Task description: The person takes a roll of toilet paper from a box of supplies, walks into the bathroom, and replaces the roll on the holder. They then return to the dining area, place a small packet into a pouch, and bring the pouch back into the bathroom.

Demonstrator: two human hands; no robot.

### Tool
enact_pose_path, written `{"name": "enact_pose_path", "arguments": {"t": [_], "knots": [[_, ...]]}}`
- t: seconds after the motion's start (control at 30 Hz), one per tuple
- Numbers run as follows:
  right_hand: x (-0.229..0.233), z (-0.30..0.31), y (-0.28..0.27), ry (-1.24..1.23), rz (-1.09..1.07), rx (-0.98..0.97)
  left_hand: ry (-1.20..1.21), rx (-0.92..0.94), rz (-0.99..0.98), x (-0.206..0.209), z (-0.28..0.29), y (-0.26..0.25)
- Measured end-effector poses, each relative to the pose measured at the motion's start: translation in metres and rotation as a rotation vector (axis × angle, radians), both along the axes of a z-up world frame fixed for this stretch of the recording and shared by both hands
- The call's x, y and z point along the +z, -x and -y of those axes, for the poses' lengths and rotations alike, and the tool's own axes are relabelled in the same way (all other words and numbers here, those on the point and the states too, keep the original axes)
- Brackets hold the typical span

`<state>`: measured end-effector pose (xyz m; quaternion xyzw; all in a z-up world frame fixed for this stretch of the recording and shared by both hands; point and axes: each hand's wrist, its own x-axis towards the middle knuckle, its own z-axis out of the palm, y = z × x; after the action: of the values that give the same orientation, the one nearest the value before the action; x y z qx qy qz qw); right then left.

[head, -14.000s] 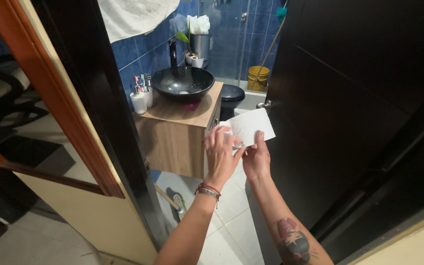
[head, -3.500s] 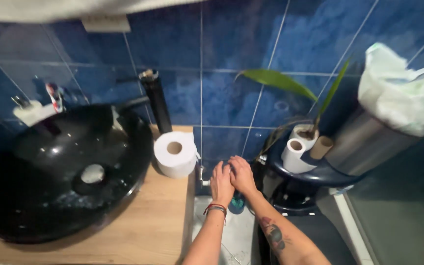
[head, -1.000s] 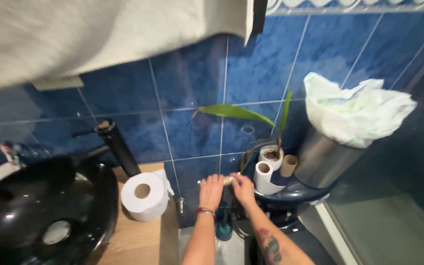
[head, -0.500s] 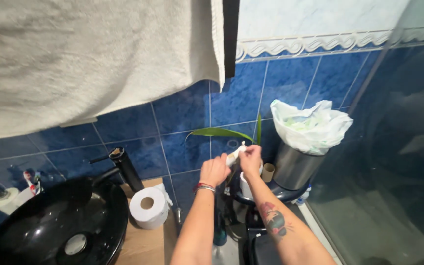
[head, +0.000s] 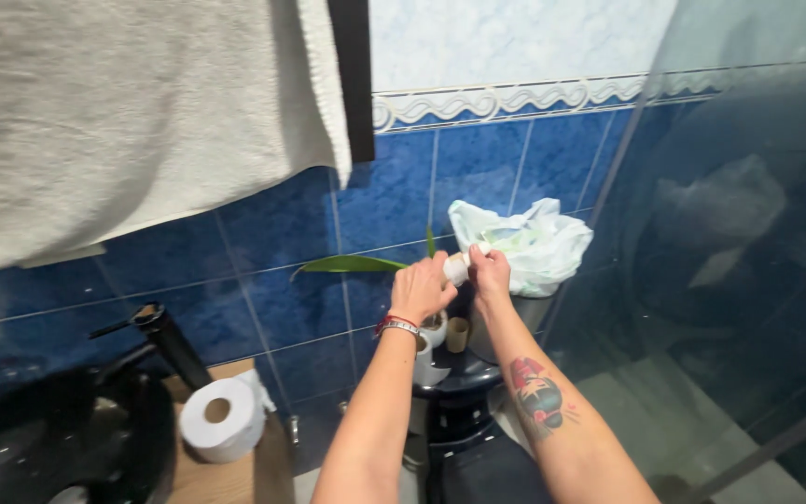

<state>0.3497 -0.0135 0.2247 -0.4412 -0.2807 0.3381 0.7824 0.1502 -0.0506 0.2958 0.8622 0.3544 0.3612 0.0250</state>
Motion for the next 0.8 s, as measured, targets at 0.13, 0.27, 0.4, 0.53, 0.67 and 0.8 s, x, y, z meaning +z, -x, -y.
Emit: {"name": "enact_pose_path", "arguments": {"t": [0.13,0.27,0.4,0.53,0.67,0.8], "knots": [[0.026,0.013,-0.045,0.035,-0.036,-0.038,-0.438,0.044,0.091,0.007,0.005,-0.046],[0.039,0.022,-0.1,-0.145,0.025,0.062,-0.363,0.113,-0.065,-0.007,-0.014,-0.101],[0.053,0.039,-0.129,-0.214,-0.024,0.104,-0.421,0.101,0.08,0.034,0.027,-0.125],[0.058,0.053,-0.146,-0.159,-0.051,0.061,-0.687,0.25,0.019,0.003,-0.003,-0.172],[0.051,0.072,-0.168,-0.245,-0.101,0.131,-0.481,0.121,0.02,-0.004,-0.011,-0.199],[0.065,0.1,-0.188,-0.322,-0.039,0.208,0.246,-0.119,-0.113,0.048,0.01,-0.204]]}}
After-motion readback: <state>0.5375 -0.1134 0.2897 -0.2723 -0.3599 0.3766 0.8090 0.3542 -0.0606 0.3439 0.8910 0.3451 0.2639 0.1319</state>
